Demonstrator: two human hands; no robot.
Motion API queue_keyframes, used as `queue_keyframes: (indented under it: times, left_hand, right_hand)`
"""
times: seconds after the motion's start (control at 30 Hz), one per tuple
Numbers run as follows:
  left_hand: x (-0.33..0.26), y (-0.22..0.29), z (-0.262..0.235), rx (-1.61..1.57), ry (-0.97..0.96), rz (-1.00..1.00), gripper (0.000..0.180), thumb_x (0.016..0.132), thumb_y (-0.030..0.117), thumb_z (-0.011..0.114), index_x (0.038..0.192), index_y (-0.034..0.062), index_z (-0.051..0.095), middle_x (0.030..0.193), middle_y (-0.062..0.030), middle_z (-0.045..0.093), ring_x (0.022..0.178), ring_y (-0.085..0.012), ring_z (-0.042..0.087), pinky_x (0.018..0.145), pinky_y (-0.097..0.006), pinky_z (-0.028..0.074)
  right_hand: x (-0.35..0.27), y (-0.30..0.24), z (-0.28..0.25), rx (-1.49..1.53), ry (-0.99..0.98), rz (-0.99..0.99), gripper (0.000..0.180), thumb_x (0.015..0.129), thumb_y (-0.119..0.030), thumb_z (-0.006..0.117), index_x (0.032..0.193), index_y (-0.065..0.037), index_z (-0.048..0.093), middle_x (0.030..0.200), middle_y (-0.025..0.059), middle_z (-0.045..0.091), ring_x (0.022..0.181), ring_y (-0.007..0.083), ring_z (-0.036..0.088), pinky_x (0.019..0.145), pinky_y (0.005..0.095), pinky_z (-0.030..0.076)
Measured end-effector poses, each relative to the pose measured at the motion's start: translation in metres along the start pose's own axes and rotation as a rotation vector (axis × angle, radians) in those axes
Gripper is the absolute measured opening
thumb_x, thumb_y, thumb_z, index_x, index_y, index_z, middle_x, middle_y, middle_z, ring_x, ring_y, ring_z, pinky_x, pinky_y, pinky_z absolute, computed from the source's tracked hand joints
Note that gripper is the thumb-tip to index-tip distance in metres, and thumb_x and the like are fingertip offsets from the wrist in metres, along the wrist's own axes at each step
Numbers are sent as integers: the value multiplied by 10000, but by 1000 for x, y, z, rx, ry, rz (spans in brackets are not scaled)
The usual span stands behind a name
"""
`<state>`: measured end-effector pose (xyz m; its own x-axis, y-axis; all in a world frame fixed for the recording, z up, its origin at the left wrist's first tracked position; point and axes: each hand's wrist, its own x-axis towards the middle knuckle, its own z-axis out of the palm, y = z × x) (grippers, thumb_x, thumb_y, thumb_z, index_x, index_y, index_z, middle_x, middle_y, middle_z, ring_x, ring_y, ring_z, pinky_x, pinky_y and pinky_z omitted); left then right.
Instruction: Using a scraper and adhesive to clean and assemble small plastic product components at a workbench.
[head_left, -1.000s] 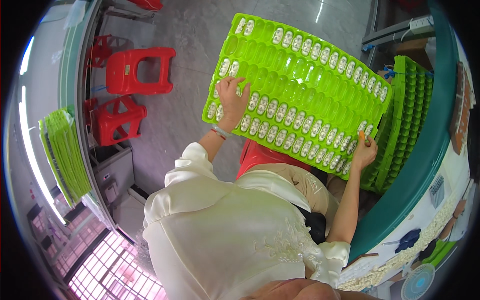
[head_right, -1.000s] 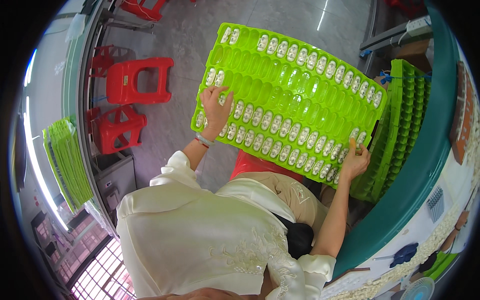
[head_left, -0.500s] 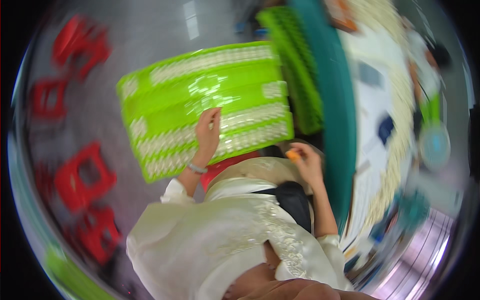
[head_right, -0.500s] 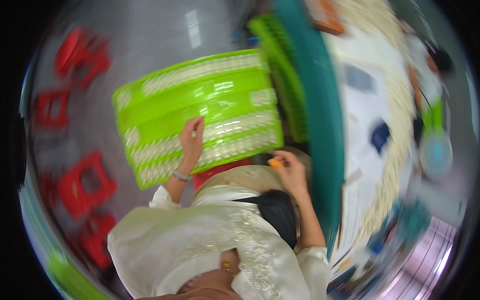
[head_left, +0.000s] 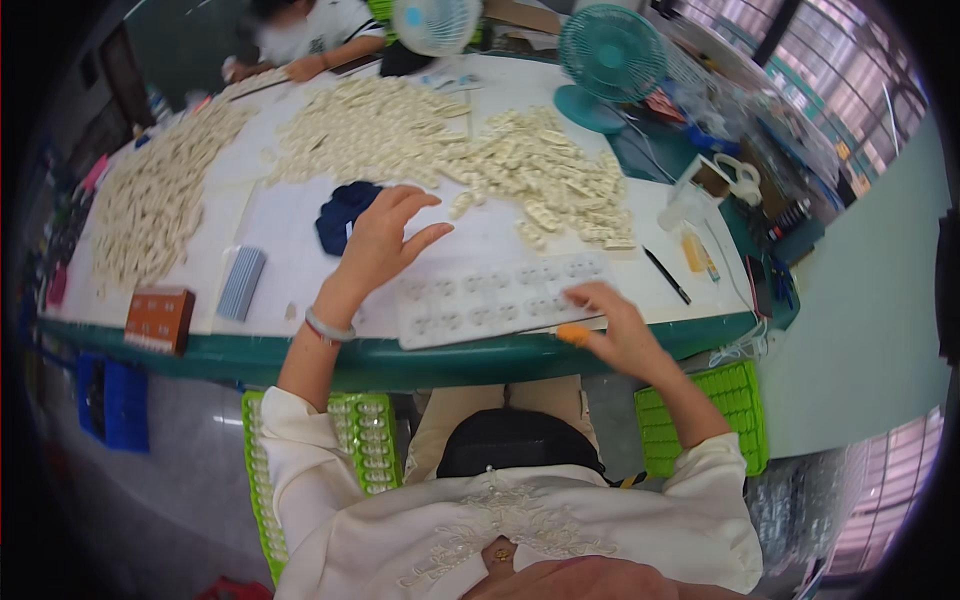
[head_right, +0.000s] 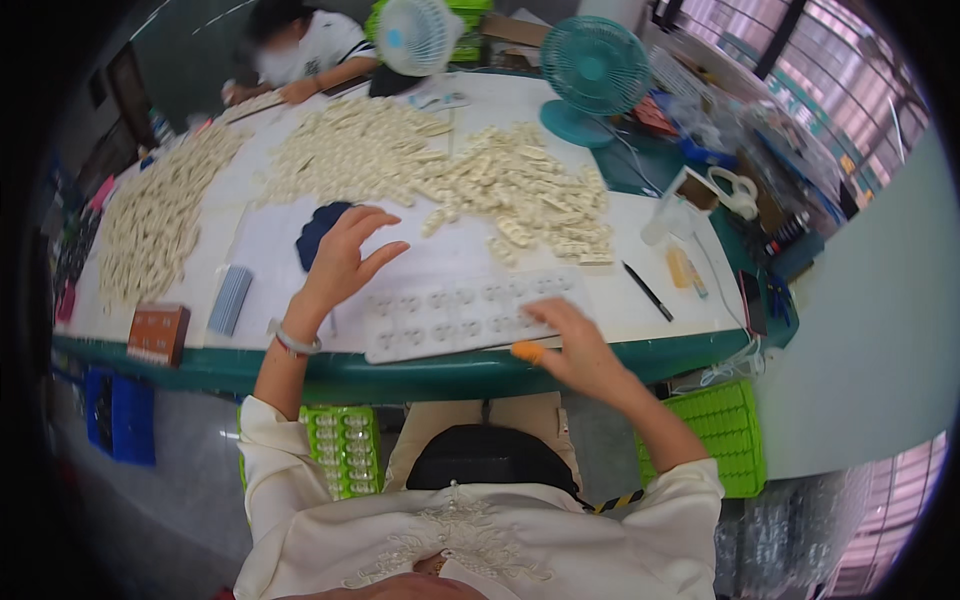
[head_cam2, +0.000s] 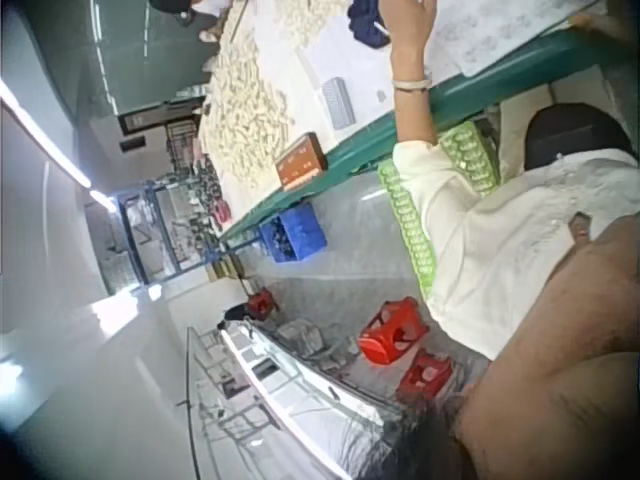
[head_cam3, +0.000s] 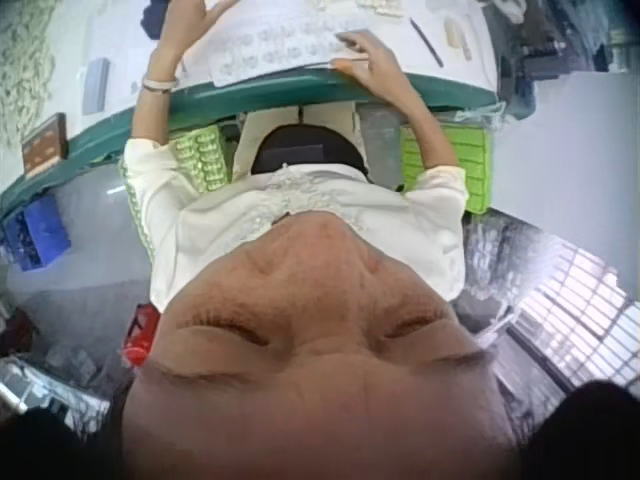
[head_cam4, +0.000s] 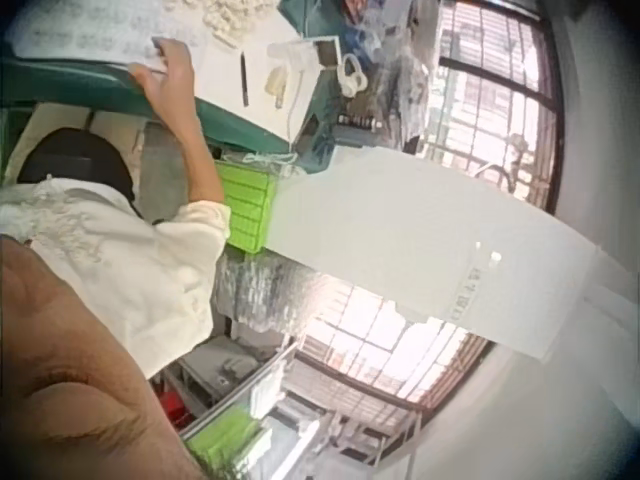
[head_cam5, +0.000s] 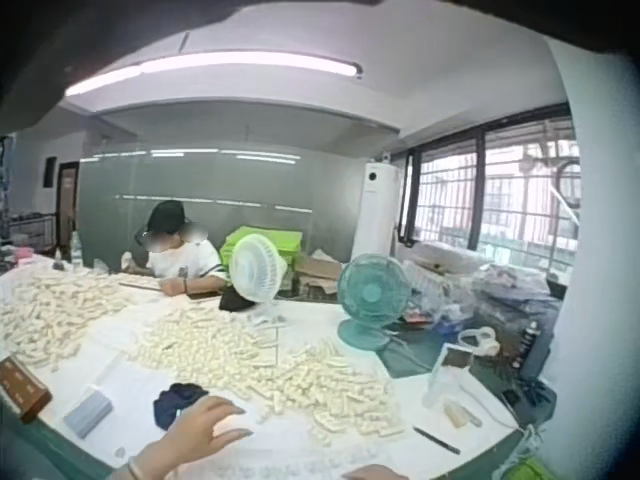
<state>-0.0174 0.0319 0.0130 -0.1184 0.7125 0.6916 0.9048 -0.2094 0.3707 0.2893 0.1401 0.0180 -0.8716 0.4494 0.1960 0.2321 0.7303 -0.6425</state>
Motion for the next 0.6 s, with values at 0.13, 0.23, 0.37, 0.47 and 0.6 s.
queue_keyframes:
  times: [0.13,0.23,0.37,0.47,0.6]
  left_hand:
    - [67,-28,76,8,-237,182,475,701,333,744,1065,67,594,1091,-139,542,1035,-294,497,860,-378,428]
    - [96,-30,122,76,-262,293,660,673,452,733,1166,58,541,1186,-181,477,1106,-359,420,926,-452,373]
    - [114,-86,142,243,-61,-56,678,749,519,630,1221,51,496,1209,-232,445,1128,-384,394,941,-466,347]
    - [115,-121,146,354,16,-384,674,798,540,563,1273,73,459,1257,-250,414,1169,-388,381,967,-457,330]
    - [108,-191,86,493,83,-818,742,812,646,424,1319,104,422,1355,-239,317,1259,-405,272,1014,-508,249]
  right_hand:
    - [19,75,-45,-212,157,123,695,712,-229,732,1268,-13,374,1245,214,388,1147,362,395,972,397,340]
    - [55,128,-57,-378,139,211,852,678,-262,750,1345,-31,272,1327,246,285,1212,408,304,1017,446,283]
    - [135,200,-57,-535,179,306,862,701,-350,702,1366,-27,259,1375,287,229,1277,415,232,1036,486,244]
    - [167,251,-69,-464,304,375,743,762,-400,640,1333,-34,337,1363,254,299,1271,389,273,1033,471,255]
    - [168,238,-61,-399,321,293,601,833,-302,579,1338,-76,345,1350,214,304,1236,376,305,1022,449,259]
